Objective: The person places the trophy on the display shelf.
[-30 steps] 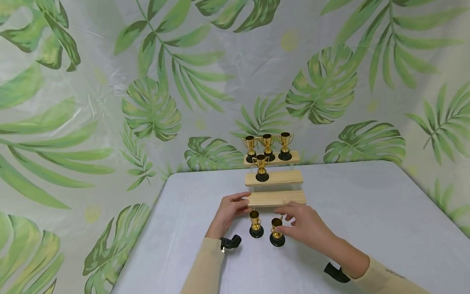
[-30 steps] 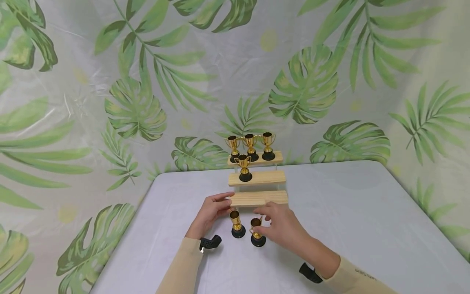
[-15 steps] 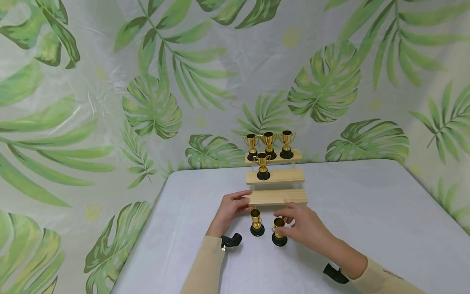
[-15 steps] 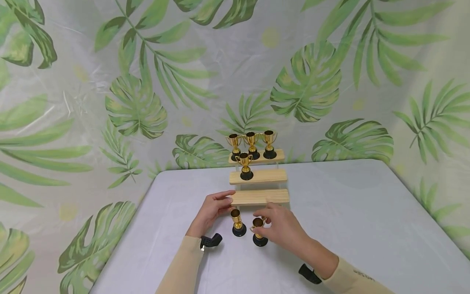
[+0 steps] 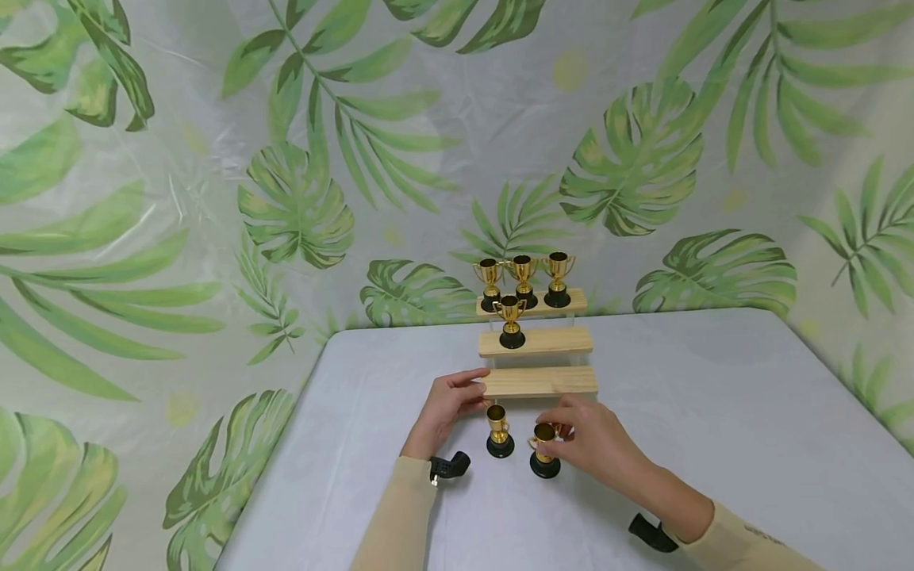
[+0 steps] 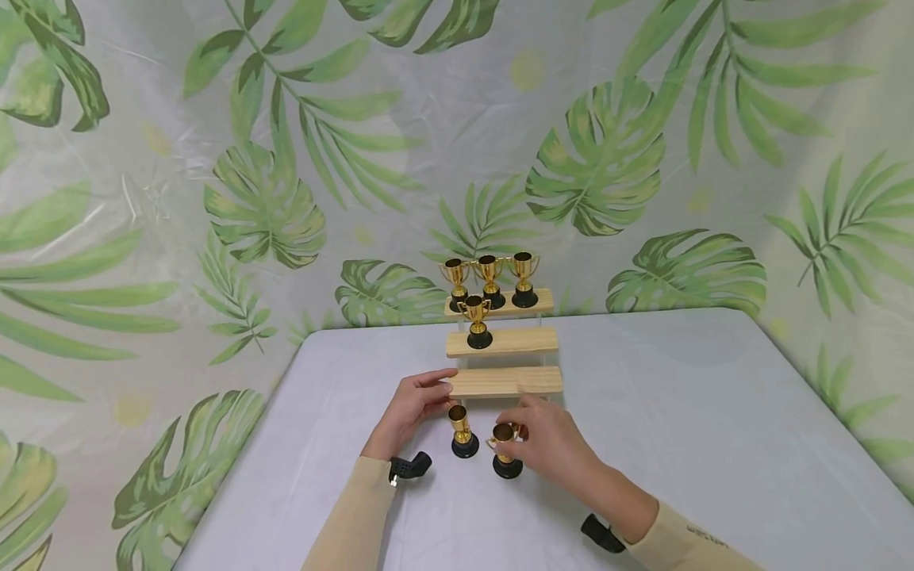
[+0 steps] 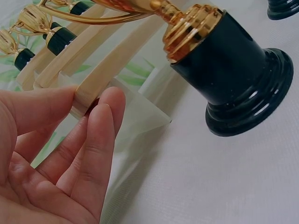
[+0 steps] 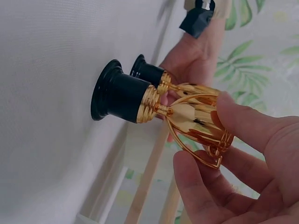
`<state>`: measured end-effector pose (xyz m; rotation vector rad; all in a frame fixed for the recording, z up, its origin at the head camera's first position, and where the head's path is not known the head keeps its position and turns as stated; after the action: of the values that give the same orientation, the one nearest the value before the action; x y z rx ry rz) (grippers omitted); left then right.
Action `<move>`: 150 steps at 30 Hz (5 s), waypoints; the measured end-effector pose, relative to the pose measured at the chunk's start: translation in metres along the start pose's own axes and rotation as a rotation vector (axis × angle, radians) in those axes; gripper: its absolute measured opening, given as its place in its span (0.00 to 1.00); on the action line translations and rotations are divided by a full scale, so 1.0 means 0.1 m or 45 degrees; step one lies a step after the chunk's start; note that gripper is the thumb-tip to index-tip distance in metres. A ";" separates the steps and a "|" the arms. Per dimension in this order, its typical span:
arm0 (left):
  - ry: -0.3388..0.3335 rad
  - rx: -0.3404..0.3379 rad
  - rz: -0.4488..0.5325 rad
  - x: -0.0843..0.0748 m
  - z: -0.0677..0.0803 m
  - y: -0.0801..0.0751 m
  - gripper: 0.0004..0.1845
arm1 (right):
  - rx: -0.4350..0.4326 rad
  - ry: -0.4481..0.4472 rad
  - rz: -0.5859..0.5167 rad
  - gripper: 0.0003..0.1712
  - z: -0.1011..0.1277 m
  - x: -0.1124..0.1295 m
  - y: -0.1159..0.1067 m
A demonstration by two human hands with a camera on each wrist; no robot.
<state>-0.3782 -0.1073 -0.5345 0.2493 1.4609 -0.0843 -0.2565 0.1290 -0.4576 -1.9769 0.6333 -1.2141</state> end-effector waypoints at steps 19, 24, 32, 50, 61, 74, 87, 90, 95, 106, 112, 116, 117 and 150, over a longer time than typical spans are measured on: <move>-0.015 0.008 0.000 0.01 0.00 -0.01 0.19 | -0.045 0.016 0.021 0.17 0.03 0.00 0.03; -0.014 0.002 -0.004 0.00 0.01 -0.01 0.19 | -0.054 0.005 0.010 0.16 0.03 0.01 0.03; -0.021 0.013 -0.001 0.00 0.01 -0.01 0.19 | -0.043 0.037 0.015 0.17 0.03 0.02 0.02; -0.021 0.019 -0.005 0.01 0.01 -0.01 0.19 | -0.015 0.090 0.035 0.22 0.04 0.05 -0.06; 0.000 0.018 0.001 0.01 0.02 -0.01 0.20 | -0.020 0.103 0.046 0.22 0.04 0.07 -0.12; -0.020 0.011 -0.006 0.01 0.02 -0.01 0.18 | -0.029 0.103 0.043 0.22 0.05 0.10 -0.19; -0.007 0.015 0.015 -0.01 0.02 -0.01 0.19 | -0.051 0.131 0.032 0.21 0.05 0.08 -0.24; -0.014 0.015 0.013 0.00 0.02 -0.01 0.19 | -0.059 0.124 0.032 0.21 0.05 0.08 -0.25; -0.023 0.013 0.009 0.02 0.02 -0.01 0.18 | -0.053 0.125 0.027 0.22 0.06 0.08 -0.26; -0.016 0.011 0.011 0.00 0.01 0.00 0.18 | -0.079 0.105 0.017 0.20 0.04 0.07 -0.33; -0.009 0.002 0.011 -0.01 0.00 0.00 0.18 | -0.105 0.098 0.004 0.22 0.03 0.03 -0.37; -0.003 -0.003 0.004 -0.02 0.00 0.00 0.18 | -0.112 0.106 -0.001 0.24 0.02 0.02 -0.40; -0.001 -0.003 0.004 -0.02 0.00 0.00 0.18 | -0.113 0.108 -0.001 0.24 0.01 0.02 -0.40; -0.009 0.008 0.014 0.00 0.02 0.00 0.18 | -0.182 0.081 0.000 0.22 -0.13 0.06 -0.62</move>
<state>-0.3760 -0.1081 -0.5339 0.2618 1.4526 -0.0810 -0.2636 0.1589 -0.4023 -2.0615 0.7709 -1.2666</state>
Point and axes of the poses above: each hand's wrist, its own z-axis away from the middle knuckle, its own y-axis out of the palm, x = y × z, the point moved 4 cm from there along -z, towards the middle knuckle, and after that the axes turned 2 degrees about y, right-handed, at the moved point
